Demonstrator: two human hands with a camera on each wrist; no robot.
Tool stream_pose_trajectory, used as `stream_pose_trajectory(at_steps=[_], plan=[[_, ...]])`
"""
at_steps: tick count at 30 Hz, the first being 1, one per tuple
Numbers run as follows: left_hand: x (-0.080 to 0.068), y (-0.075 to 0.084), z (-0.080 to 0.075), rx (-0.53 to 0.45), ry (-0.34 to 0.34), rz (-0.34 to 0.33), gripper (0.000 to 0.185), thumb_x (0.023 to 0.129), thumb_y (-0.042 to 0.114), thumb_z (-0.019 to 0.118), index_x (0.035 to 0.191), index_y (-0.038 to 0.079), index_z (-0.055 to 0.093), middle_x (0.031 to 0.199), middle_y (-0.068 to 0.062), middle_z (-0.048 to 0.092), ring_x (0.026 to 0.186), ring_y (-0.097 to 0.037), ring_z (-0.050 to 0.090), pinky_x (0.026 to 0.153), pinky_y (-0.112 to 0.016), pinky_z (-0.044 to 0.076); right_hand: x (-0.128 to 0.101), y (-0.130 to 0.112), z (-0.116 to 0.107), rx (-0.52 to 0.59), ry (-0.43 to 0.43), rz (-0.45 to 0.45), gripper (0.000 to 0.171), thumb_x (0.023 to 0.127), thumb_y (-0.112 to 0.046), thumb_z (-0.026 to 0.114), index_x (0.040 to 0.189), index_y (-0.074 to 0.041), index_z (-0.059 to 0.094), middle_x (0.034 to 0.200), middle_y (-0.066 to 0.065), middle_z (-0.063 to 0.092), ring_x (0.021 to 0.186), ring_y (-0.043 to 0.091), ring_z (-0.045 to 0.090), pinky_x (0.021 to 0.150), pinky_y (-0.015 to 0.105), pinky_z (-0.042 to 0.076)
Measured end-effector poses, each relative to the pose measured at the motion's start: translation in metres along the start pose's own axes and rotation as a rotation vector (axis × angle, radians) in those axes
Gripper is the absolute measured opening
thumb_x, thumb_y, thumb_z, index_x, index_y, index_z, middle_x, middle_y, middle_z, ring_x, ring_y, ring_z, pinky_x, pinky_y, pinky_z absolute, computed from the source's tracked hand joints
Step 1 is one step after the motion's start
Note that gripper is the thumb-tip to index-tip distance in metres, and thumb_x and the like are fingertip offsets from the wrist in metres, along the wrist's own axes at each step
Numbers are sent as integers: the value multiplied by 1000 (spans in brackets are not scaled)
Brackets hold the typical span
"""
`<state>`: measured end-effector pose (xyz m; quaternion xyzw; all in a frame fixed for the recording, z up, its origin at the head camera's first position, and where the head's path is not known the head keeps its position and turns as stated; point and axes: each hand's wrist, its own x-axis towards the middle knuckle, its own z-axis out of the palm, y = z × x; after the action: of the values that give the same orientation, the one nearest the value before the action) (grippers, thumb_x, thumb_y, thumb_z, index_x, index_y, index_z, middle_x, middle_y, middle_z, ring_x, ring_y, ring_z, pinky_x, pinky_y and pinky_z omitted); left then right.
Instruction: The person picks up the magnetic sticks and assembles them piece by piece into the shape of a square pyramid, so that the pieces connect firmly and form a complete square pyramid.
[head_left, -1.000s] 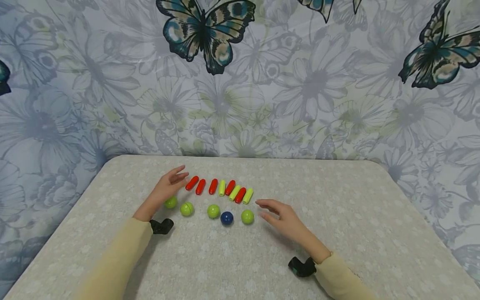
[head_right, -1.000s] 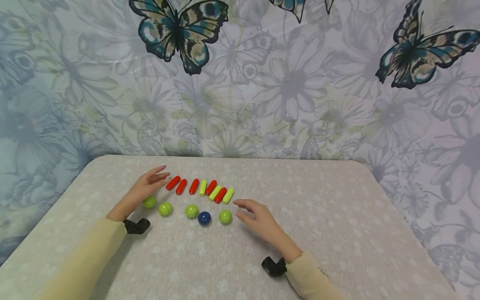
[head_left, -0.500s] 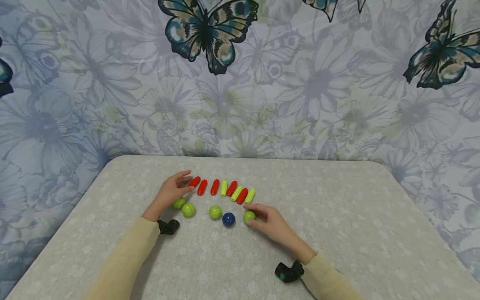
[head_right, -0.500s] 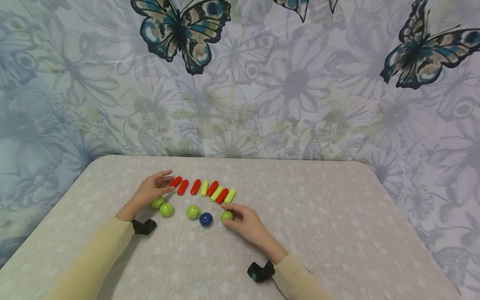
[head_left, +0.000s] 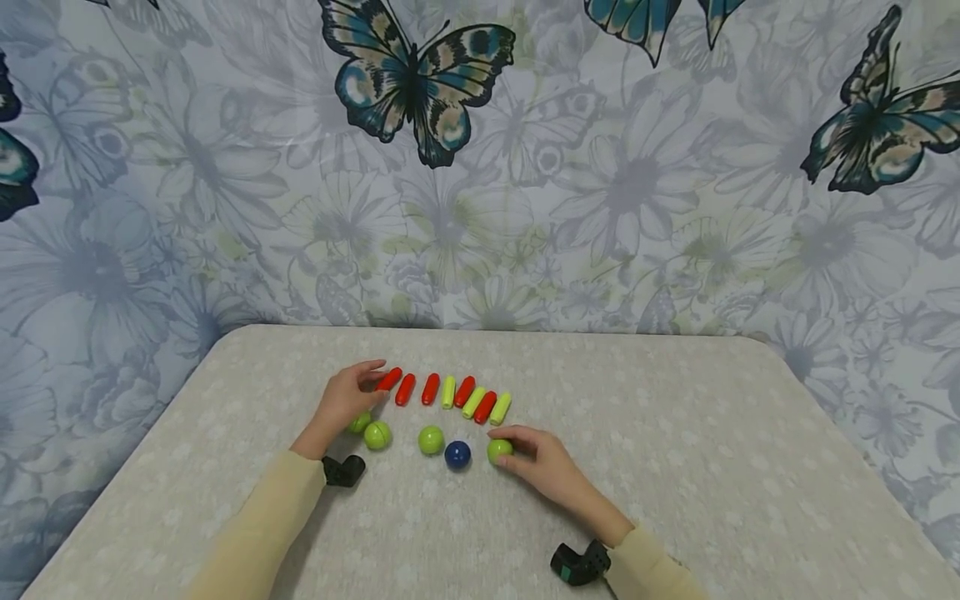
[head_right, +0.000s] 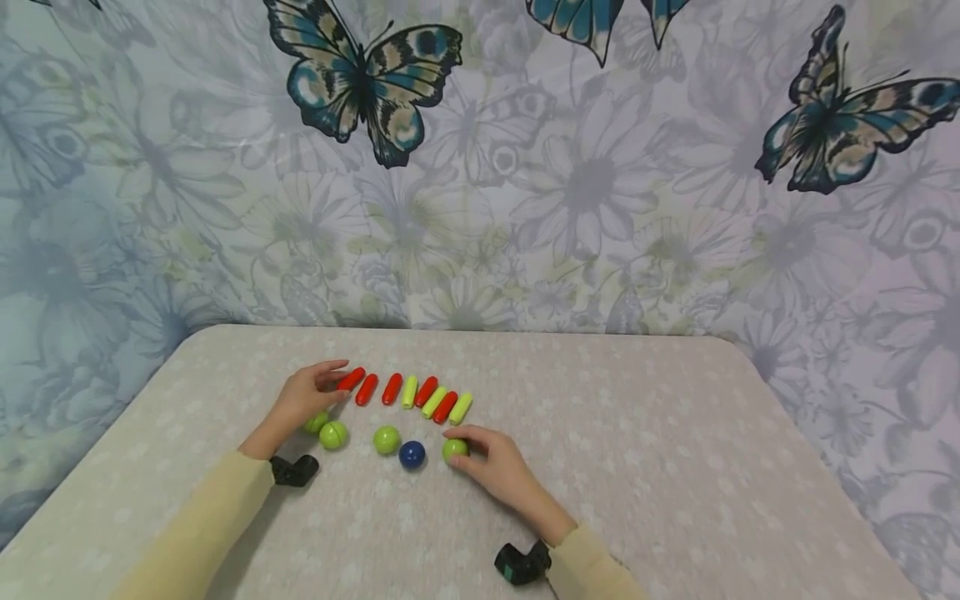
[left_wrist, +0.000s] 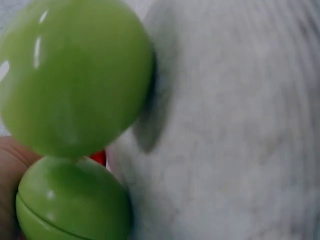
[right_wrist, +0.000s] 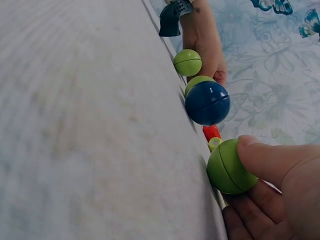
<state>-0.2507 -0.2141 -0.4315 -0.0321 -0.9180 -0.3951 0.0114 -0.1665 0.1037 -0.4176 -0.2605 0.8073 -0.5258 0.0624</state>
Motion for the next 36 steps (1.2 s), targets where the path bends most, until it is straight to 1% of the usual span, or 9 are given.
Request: stream_pose_trajectory(at_steps=[7,10,14,18,21,24,27,31,36], plan=[[0,0,3,18,38,29,42,84,-1,66,124,-6,56,114,-23,61,105,-37,55,89,-48,43,-2,0,0,0,9,-5,32,87,1,64,119,7,59,119,19,59,114,31,52,94,44,41],[-1,-1,5,10,52,22,39,84,-1,66,121,-6,58,112,-22,62,103,-37,56,87,-48,44,-4,0,-1,3,6,0,33,87,0,64,119,7,59,119,19,59,114,31,52,95,45,40],[-2,-1,8,-2,90,17,34,83,-3,66,117,-5,61,109,-21,63,99,-35,58,85,-47,45,-6,0,-1,-5,1,1,33,87,1,64,120,7,59,120,19,58,115,32,51,95,45,40],[0,1,5,-2,125,23,30,83,-6,66,113,-6,63,106,-22,64,97,-36,60,83,-45,47,-1,18,2,-15,11,-20,34,88,-2,64,121,4,59,121,15,59,115,29,52,95,44,40],[3,2,3,9,125,24,29,82,-7,66,111,-7,63,106,-23,63,97,-36,60,82,-45,48,3,35,4,-17,22,-27,34,88,-8,65,122,-2,61,121,9,60,116,24,52,96,42,40],[5,3,1,23,119,34,27,82,-6,66,109,-7,64,104,-22,64,94,-35,60,81,-45,47,4,39,4,-23,23,-32,34,88,-13,66,122,-6,62,121,4,60,115,20,52,96,38,40],[5,4,1,37,106,38,26,82,-5,67,108,-6,65,102,-21,64,92,-34,60,81,-44,47,4,41,4,-21,20,-13,34,88,-16,67,121,-8,63,120,-1,60,115,15,52,96,34,40],[5,4,0,28,80,30,26,82,-4,68,108,-4,65,102,-19,64,92,-32,59,81,-43,47,3,40,4,-23,16,-2,34,88,-16,67,121,-9,63,120,-2,60,114,13,52,96,33,40],[4,3,-1,-9,63,42,29,83,-3,68,112,-5,63,106,-20,63,96,-34,59,81,-44,47,2,37,4,-40,27,-26,34,88,-13,66,121,-7,62,120,2,61,114,18,53,95,36,41]])
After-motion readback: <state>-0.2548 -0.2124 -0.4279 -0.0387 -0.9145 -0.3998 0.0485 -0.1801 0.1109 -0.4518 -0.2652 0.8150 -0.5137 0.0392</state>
